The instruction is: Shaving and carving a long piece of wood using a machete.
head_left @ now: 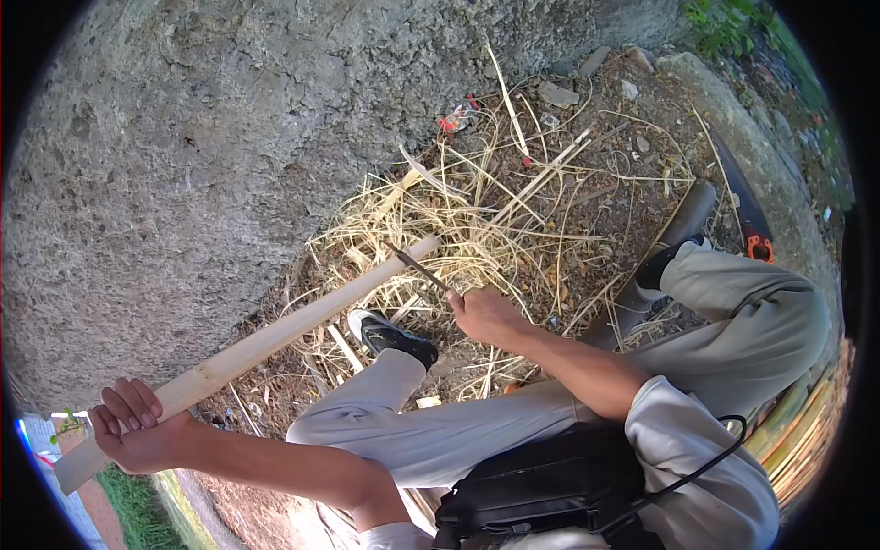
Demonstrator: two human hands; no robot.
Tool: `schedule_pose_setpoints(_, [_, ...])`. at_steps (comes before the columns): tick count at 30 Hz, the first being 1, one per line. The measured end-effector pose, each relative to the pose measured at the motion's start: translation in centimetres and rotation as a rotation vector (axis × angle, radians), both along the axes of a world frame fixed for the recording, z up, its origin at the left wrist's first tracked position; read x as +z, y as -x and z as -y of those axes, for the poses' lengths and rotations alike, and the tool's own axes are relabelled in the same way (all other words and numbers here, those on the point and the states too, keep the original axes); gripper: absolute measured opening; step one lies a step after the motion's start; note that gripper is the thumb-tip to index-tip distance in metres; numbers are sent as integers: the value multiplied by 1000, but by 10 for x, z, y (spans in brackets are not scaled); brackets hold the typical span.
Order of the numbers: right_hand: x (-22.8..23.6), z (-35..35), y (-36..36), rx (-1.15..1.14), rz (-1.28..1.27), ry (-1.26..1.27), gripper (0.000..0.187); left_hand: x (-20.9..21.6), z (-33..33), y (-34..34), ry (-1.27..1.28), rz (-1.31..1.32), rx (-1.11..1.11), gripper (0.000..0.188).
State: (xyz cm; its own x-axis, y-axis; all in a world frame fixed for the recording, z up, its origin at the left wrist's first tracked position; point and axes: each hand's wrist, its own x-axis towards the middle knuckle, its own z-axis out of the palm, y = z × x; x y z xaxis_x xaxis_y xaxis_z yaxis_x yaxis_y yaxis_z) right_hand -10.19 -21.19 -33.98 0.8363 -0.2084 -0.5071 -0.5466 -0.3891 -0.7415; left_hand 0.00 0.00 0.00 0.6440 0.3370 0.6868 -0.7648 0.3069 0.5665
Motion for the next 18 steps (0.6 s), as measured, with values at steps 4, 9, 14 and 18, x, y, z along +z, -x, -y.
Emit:
schedule_pose_setpoints(4, [34, -34, 32, -42, 405, 90, 51, 2, 10, 17, -59, -37, 11, 36])
schedule_pose_setpoints(9, [86, -48, 26, -29, 451, -145, 49, -4, 1, 0, -43, -27, 24, 35])
schedule_pose_setpoints(14, [16, -40, 23, -11, 662, -16, 53, 5, 9, 12, -76, 14, -27, 35])
schedule_pose_setpoints(18, [-30, -4, 12, -41, 229, 8, 56, -5, 15, 1, -24, -42, 52, 36])
